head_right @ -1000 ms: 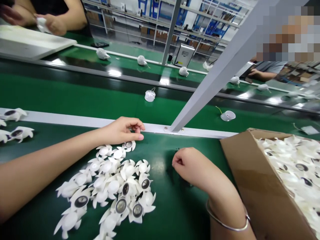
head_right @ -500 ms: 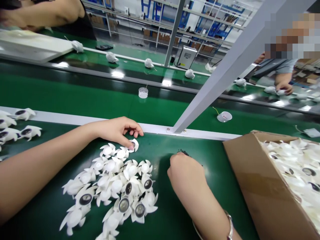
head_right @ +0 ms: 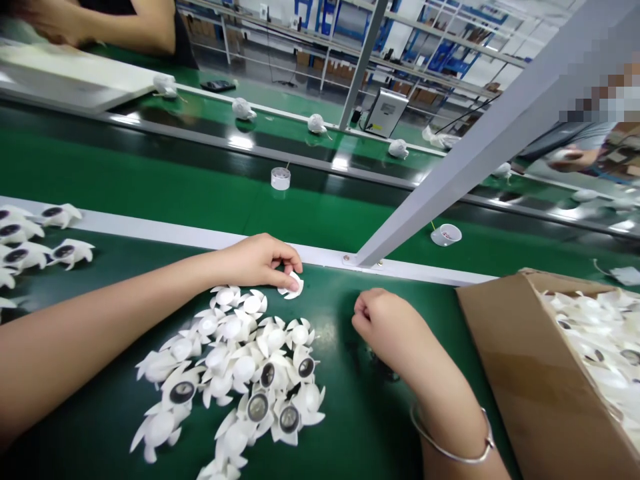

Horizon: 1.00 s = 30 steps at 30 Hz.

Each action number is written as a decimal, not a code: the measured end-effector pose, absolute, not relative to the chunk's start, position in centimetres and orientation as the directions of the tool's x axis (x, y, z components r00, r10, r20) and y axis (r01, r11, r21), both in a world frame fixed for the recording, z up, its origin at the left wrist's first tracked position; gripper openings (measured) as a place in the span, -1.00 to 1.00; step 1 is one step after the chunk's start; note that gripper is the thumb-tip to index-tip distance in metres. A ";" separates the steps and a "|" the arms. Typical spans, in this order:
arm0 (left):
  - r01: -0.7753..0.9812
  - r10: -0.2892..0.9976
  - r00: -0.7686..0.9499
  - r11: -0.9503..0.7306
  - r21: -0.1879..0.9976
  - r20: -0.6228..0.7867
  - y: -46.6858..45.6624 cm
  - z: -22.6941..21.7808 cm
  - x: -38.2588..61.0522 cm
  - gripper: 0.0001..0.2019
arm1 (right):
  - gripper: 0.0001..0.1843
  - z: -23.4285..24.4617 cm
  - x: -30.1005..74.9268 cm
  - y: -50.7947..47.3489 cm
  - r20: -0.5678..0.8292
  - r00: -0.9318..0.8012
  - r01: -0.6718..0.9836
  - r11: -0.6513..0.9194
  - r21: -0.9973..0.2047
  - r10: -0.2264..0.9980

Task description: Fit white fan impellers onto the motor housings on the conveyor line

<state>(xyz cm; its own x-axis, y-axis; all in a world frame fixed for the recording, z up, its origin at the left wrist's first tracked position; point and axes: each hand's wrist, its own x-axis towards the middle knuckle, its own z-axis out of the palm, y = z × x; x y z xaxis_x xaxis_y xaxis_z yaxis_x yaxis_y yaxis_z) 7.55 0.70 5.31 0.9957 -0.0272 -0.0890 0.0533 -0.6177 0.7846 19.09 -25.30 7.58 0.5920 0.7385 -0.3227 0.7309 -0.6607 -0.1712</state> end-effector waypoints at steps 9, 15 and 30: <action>-0.077 -0.188 0.981 -0.616 0.784 -0.051 0.6 5.4 7.4 -0.52 | -0.91 6.5 18.1 -23.0 -0.051 0.435 0.687 -0.368 -0.626 0.899; -0.098 -0.215 0.976 -0.567 0.818 -0.032 -0.8 5.2 7.3 -0.51 | -0.91 5.6 15.2 -21.1 0.085 0.386 0.747 -0.258 -0.613 0.918; -0.108 -0.209 0.978 -0.611 0.784 -0.028 -0.9 5.3 7.4 -0.54 | -0.87 5.7 14.0 -20.1 0.185 0.205 0.979 -0.203 -0.030 0.961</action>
